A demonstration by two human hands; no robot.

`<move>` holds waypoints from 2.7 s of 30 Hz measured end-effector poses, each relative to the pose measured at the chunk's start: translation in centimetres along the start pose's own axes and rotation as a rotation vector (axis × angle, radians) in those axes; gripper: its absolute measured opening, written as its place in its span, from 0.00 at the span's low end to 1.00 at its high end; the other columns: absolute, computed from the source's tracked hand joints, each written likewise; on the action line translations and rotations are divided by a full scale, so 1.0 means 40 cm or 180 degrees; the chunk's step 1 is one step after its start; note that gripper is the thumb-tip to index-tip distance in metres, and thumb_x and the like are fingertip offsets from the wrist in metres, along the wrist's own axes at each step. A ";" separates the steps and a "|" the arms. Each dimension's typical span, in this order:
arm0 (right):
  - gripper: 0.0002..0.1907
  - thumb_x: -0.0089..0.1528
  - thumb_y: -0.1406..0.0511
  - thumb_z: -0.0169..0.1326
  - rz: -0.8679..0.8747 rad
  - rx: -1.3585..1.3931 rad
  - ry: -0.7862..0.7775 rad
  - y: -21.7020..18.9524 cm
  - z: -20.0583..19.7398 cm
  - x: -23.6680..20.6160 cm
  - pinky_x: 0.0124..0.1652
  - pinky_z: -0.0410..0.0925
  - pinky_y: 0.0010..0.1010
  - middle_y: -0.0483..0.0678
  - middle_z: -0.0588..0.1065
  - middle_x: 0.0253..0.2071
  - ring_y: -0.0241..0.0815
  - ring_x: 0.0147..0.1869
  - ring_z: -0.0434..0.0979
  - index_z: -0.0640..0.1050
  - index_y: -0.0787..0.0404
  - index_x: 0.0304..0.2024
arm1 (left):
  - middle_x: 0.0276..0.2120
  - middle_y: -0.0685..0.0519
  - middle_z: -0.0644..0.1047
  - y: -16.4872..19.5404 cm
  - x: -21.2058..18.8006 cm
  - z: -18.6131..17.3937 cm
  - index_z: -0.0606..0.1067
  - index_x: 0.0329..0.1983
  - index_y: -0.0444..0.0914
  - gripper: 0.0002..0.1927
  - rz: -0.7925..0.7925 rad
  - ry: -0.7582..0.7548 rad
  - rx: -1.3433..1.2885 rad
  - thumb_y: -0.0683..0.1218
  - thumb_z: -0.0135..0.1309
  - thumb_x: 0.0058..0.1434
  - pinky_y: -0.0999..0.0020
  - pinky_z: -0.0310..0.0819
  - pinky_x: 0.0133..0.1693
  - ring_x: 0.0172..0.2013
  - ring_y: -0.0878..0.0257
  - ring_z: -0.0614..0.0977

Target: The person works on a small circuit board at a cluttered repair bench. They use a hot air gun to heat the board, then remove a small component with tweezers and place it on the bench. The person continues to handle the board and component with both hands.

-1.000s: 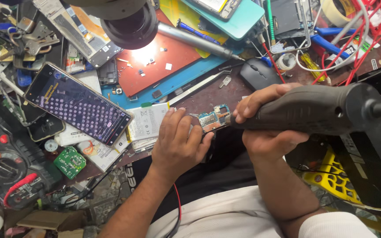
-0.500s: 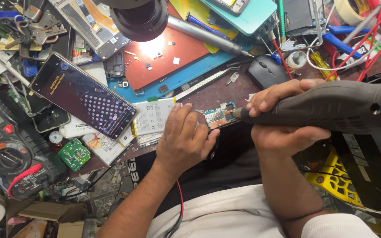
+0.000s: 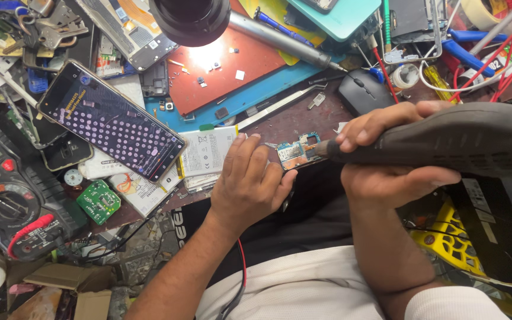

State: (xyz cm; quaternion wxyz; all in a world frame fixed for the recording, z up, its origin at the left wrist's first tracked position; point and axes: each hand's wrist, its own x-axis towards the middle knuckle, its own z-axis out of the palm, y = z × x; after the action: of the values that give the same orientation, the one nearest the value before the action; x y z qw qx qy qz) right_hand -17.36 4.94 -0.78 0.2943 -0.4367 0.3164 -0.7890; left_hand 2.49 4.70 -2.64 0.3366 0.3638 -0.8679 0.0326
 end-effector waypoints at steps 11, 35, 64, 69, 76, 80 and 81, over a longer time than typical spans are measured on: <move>0.47 0.64 0.30 0.39 0.0010 -0.0237 -0.0009 -0.002 -0.015 -0.004 0.30 0.70 0.39 0.57 0.67 0.28 0.50 0.22 0.68 0.58 0.63 0.61 | 0.44 0.41 0.74 -0.002 -0.005 0.006 0.76 0.31 0.36 0.16 -0.0014 0.0016 0.0011 0.53 0.61 0.65 0.46 0.66 0.65 0.57 0.44 0.75; 0.48 0.65 0.30 0.35 -0.0063 -0.0260 -0.0111 0.006 -0.025 -0.008 0.30 0.70 0.40 0.57 0.67 0.29 0.50 0.23 0.68 0.58 0.63 0.64 | 0.45 0.42 0.75 -0.004 -0.015 0.011 0.76 0.31 0.37 0.15 -0.0021 0.0017 0.0016 0.53 0.60 0.66 0.47 0.65 0.66 0.58 0.45 0.75; 0.49 0.60 0.27 0.26 -0.0254 0.0590 -0.0011 -0.005 -0.099 0.037 0.29 0.68 0.40 0.54 0.64 0.28 0.50 0.23 0.67 0.66 0.64 0.46 | 0.49 0.49 0.76 -0.010 -0.007 -0.004 0.70 0.39 0.41 0.18 -0.0180 0.0244 -0.0515 0.52 0.69 0.63 0.48 0.68 0.62 0.59 0.49 0.74; 0.50 0.63 0.29 0.24 -0.0120 0.0678 0.0303 0.011 -0.077 0.031 0.25 0.68 0.41 0.56 0.67 0.30 0.49 0.21 0.67 0.56 0.58 0.70 | 0.48 0.49 0.75 -0.012 -0.009 0.000 0.68 0.40 0.41 0.21 -0.0129 0.0358 -0.0571 0.53 0.70 0.62 0.48 0.70 0.60 0.57 0.48 0.75; 0.50 0.63 0.28 0.24 -0.0027 0.0570 0.0151 0.018 -0.079 0.031 0.25 0.68 0.43 0.57 0.67 0.30 0.50 0.22 0.67 0.57 0.59 0.69 | 0.48 0.49 0.75 -0.013 -0.009 -0.001 0.67 0.39 0.42 0.22 -0.0071 0.0391 -0.0550 0.53 0.70 0.63 0.49 0.71 0.59 0.57 0.49 0.75; 0.49 0.64 0.29 0.23 0.0052 0.0623 0.0171 0.016 -0.074 0.028 0.25 0.68 0.43 0.57 0.66 0.29 0.50 0.21 0.67 0.56 0.59 0.68 | 0.48 0.49 0.76 -0.011 -0.009 -0.003 0.67 0.39 0.42 0.22 -0.0057 0.0409 -0.0537 0.54 0.70 0.64 0.49 0.71 0.59 0.57 0.50 0.75; 0.49 0.65 0.29 0.23 0.0079 0.0641 0.0164 0.016 -0.072 0.027 0.25 0.68 0.43 0.57 0.66 0.29 0.51 0.21 0.66 0.56 0.59 0.68 | 0.48 0.49 0.76 -0.012 -0.008 -0.002 0.67 0.39 0.42 0.22 -0.0052 0.0430 -0.0533 0.54 0.70 0.64 0.49 0.72 0.59 0.57 0.50 0.75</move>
State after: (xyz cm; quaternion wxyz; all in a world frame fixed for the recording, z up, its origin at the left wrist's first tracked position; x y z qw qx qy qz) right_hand -20.24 4.42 -1.93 0.3382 -0.3806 0.2484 -0.8241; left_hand 3.04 4.58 -2.86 0.4239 0.3384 -0.8399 -0.0183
